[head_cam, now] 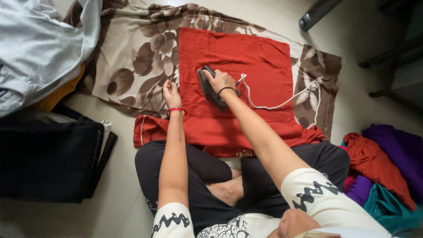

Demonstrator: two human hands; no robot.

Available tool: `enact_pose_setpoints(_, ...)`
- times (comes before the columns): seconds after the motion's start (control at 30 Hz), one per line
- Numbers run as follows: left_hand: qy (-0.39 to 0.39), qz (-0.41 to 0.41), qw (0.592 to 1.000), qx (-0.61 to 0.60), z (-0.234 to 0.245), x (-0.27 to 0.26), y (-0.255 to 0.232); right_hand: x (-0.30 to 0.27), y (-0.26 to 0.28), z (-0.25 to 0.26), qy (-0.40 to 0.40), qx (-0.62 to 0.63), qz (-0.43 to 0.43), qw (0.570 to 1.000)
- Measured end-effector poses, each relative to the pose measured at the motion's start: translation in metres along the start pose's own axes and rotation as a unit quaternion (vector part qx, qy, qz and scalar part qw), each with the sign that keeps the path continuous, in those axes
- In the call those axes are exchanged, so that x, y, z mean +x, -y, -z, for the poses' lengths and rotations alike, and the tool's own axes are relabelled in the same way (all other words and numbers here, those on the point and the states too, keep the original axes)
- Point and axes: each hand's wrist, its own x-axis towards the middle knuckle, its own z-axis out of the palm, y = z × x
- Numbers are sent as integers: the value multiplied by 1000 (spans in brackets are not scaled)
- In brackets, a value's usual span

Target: The person irons a red embroidered garment laid out on a floral-patterned cloth on the floor. They use a handheld electric iron to smooth the sleeves, body, and back of the garment, periodically adjusting and folding the fabric to access different sections.

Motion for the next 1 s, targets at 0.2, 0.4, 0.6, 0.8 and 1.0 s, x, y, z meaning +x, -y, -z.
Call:
enact_pose_setpoints(0.2, 1, 20, 999, 34, 6, 0, -6, 5, -70, 32, 7, -51, 64, 997)
enact_pose_setpoints(0.4, 2, 29, 998, 49, -2, -8, -13, 0, -181, 80, -30, -81, 21, 996)
enact_pose_setpoints(0.6, -17, -7, 988, 153, -10, -11, -14, -34, -250, 128, 63, -108, 51, 991)
enact_pose_setpoints(0.8, -42, 41, 998, -13, -6, 0, -14, -54, -259, 121, 104, -142, 212, 961)
enact_pose_setpoints(1.0, -60, 92, 991, -71, -7, 0, -19, -55, -212, 100, 121, -166, 331, 921)
